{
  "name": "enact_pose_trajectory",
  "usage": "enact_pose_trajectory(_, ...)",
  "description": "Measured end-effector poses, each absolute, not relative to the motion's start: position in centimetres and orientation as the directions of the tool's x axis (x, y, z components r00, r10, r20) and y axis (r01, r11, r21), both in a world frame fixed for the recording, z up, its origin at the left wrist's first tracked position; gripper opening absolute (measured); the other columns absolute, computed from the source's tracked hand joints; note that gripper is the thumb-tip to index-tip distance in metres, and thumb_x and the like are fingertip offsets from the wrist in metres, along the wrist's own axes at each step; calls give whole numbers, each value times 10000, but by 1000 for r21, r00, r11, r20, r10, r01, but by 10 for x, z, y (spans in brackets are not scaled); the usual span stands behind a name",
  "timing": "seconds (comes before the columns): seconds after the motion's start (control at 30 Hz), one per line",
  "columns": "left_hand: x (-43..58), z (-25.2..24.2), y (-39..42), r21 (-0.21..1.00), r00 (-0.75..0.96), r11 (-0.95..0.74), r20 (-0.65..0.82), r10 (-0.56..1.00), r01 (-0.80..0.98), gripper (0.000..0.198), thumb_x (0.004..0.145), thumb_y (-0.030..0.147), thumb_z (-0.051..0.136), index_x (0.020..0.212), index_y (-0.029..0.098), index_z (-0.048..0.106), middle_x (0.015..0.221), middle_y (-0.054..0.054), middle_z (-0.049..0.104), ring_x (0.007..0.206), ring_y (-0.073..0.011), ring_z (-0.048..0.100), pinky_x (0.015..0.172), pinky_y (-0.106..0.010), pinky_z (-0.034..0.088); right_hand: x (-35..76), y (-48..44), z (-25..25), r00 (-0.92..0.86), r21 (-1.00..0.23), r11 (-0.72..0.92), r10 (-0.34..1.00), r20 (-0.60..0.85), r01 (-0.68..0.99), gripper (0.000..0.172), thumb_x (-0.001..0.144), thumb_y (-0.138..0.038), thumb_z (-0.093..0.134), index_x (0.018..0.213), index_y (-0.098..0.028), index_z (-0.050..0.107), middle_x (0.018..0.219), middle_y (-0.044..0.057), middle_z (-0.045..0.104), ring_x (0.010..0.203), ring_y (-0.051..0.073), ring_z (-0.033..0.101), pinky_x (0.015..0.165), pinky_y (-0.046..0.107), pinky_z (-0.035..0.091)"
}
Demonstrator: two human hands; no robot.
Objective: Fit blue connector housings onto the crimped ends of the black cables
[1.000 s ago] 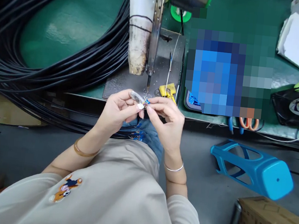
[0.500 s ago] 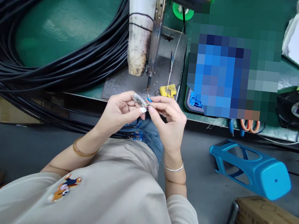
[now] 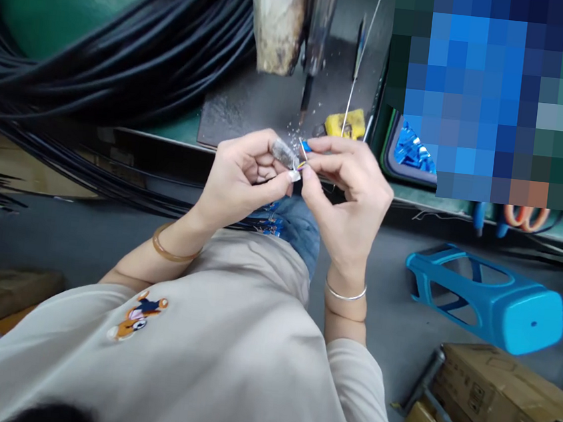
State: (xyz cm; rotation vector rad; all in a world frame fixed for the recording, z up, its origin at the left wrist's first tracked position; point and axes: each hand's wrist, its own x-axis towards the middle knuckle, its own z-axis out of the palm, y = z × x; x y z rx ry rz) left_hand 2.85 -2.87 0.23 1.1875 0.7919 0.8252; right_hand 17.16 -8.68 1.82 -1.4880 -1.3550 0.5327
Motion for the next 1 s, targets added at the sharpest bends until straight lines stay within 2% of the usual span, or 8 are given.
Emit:
enact_pose_trajectory(0.13,27,3,-34,986,451,154,-112,886,-59,154,774,169,773,782,180,620,646,55,598,580,-47,574,527,-167,439,166,-90,17,289,-886,102,923,254,453,74,916,-234,665,841,-231,666,1104,43,694,999,179,720,905,352,635)
enact_pose_trajectory(0.27,25,6,-36,975,451,199,-136,882,-95,160,798,210,774,792,179,618,622,62,592,537,-30,552,488,-146,415,156,-91,10,332,-879,106,900,284,466,111,940,-271,643,839,-233,616,1137,68,680,1085,210,708,976,369,620)
enact_pose_trajectory(0.47,21,4,-32,935,488,318,-207,848,-156,208,787,294,797,831,171,636,606,59,599,439,-14,512,409,-124,345,143,-94,3,367,-829,232,812,453,508,47,927,-222,641,890,-237,668,1140,41,672,1051,199,709,922,398,649)
enact_pose_trajectory(0.6,17,2,-30,925,471,347,-241,849,-152,217,820,352,758,892,171,662,609,55,601,401,-2,491,390,-106,294,140,-93,1,399,-869,227,818,415,439,63,922,-199,648,893,-247,675,1122,37,669,1027,197,717,931,417,645)
enact_pose_trajectory(0.7,16,3,-28,931,459,324,-217,861,-169,200,800,327,772,870,168,673,601,48,609,429,-15,524,389,-101,289,146,-91,0,454,-882,252,781,429,399,53,956,-236,611,943,-253,660,1097,41,652,1027,205,716,959,439,624)
enact_pose_trajectory(0.8,18,6,-27,927,467,328,-212,858,-181,198,761,305,808,807,167,673,588,43,608,502,-46,589,401,-106,318,159,-95,2,424,-872,282,787,449,401,119,988,-342,559,1059,-300,644,1144,48,641,1149,252,675,1006,475,597)
enact_pose_trajectory(0.9,21,7,-26,915,476,360,-238,847,-181,195,746,279,824,768,169,665,587,46,600,533,-56,603,421,-119,349,170,-104,5,298,-861,238,869,395,448,227,936,-438,633,1134,-328,625,1226,54,644,1268,318,619,973,483,616)
enact_pose_trajectory(1.0,22,9,-25,915,489,352,-219,844,-198,207,748,277,828,751,168,653,587,47,599,526,-52,586,430,-131,360,169,-108,8,366,-802,184,816,447,569,163,931,-381,652,1083,-323,655,1203,39,672,1221,300,647,962,480,618)
